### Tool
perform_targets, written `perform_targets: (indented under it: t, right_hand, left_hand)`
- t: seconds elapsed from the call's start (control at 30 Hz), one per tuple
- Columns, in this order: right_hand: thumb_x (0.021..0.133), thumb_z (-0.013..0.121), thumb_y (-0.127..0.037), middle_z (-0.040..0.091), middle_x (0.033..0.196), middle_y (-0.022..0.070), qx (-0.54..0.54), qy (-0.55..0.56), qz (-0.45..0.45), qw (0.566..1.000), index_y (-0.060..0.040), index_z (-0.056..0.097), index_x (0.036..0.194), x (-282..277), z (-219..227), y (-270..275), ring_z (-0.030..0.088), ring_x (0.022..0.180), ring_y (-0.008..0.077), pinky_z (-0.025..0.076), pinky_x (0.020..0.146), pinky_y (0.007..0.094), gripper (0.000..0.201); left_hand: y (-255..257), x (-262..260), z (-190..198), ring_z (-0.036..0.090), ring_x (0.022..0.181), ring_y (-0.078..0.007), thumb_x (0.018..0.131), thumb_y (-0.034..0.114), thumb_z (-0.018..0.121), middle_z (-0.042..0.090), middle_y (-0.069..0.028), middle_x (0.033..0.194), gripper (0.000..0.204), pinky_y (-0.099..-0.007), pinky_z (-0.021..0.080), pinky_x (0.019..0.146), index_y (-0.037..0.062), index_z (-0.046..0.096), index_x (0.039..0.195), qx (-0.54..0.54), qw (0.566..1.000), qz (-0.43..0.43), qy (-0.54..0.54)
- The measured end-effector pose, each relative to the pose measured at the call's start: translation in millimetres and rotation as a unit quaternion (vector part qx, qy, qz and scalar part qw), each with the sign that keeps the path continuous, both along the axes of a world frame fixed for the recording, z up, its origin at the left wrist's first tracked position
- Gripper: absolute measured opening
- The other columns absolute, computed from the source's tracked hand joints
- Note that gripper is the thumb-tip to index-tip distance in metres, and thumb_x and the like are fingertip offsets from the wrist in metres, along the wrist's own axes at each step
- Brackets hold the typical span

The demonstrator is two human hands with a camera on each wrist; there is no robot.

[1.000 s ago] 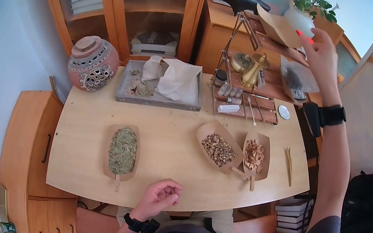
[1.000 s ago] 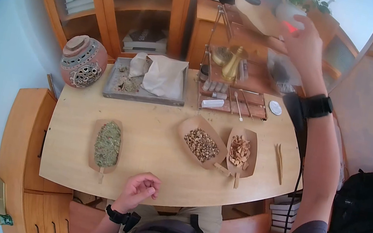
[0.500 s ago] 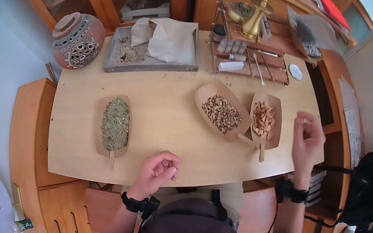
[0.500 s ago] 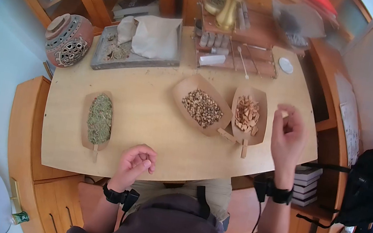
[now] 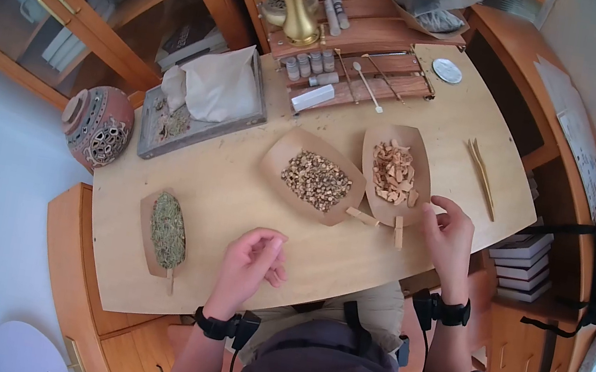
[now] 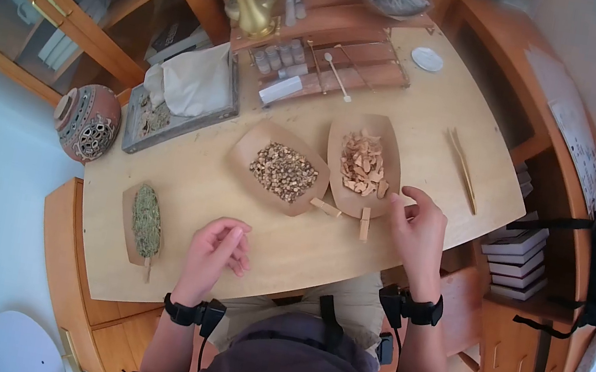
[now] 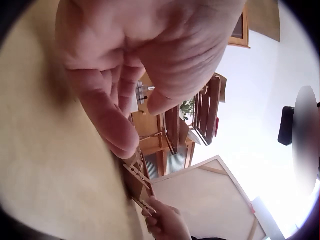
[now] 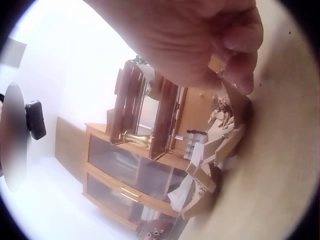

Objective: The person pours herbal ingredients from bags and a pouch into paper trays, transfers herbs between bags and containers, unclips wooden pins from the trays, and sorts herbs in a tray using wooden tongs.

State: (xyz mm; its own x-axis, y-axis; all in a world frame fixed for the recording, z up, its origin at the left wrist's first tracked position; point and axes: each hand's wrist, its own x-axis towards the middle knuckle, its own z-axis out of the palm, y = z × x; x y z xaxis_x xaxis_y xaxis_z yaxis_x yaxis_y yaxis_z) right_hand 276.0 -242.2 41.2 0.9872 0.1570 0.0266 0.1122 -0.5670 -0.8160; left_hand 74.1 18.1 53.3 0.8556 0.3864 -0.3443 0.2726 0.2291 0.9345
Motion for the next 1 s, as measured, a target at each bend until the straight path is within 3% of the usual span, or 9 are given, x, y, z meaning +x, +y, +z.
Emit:
perform_targets:
  t: [0.17,0.4,0.57,0.73,0.87,1.0]
  right_hand:
    - [0.093,0.067,-0.013,0.069,0.065,0.0134,0.048,0.036,0.028,0.998,0.0042,0.071,0.110,3.3,-1.9,4.2,0.064,0.054,0.0155,0.050,0.055,0.0294,0.024]
    - [0.091,0.066,-0.008,0.067,0.067,0.0177,0.058,0.016,0.074,0.995,0.0041,0.070,0.110,0.7,3.7,3.4,0.066,0.055,0.0211,0.050,0.054,0.0326,0.023]
    - [0.090,0.066,-0.007,0.068,0.069,0.0197,0.049,0.021,0.112,0.992,0.0043,0.070,0.110,-3.2,8.6,14.3,0.068,0.057,0.0248,0.052,0.056,0.0344,0.023]
    - [0.090,0.066,-0.007,0.068,0.069,0.0212,0.038,0.023,0.169,0.985,0.0041,0.071,0.105,-16.9,15.2,36.2,0.069,0.059,0.0296,0.054,0.058,0.0368,0.019]
    - [0.090,0.066,-0.007,0.067,0.068,0.0213,0.022,0.025,0.204,0.978,0.0042,0.071,0.105,-25.5,13.8,54.9,0.069,0.059,0.0303,0.053,0.058,0.0367,0.019]
    - [0.090,0.066,-0.007,0.067,0.067,0.0200,0.037,0.025,0.206,0.978,0.0049,0.071,0.105,-30.7,9.1,66.2,0.067,0.055,0.0255,0.051,0.055,0.0350,0.020]
  left_hand:
    - [-8.2,46.0,5.7,0.066,0.058,-0.0135,0.104,0.028,0.060,0.063,-0.0071,0.076,0.031,-0.0241,0.053,0.050,-0.0023,0.061,0.109,-0.010,0.992,-0.035,0.120]
    - [-3.7,62.4,-3.2,0.065,0.055,-0.0136,0.105,0.026,0.057,0.063,-0.0065,0.073,0.027,-0.0238,0.050,0.047,0.0013,0.058,0.093,0.032,0.991,-0.040,0.124]
    - [15.2,32.3,-4.8,0.066,0.055,-0.0166,0.104,0.015,0.055,0.066,-0.0102,0.074,0.019,-0.0259,0.052,0.045,-0.0002,0.057,0.093,0.046,0.993,0.008,0.113]
    - [34.7,-15.7,-8.2,0.066,0.054,-0.0163,0.105,0.015,0.054,0.065,-0.0097,0.072,0.018,-0.0255,0.051,0.045,0.0010,0.057,0.093,0.038,0.992,0.051,0.107]
    - [43.6,-47.8,-3.6,0.066,0.053,-0.0155,0.105,0.015,0.054,0.064,-0.0089,0.071,0.018,-0.0246,0.051,0.045,0.0016,0.058,0.094,0.060,0.987,0.093,0.118]
    - [51.7,-60.5,-7.7,0.065,0.053,-0.0137,0.104,0.015,0.056,0.064,-0.0073,0.069,0.018,-0.0239,0.050,0.044,0.0014,0.058,0.093,0.083,0.986,0.109,0.095]
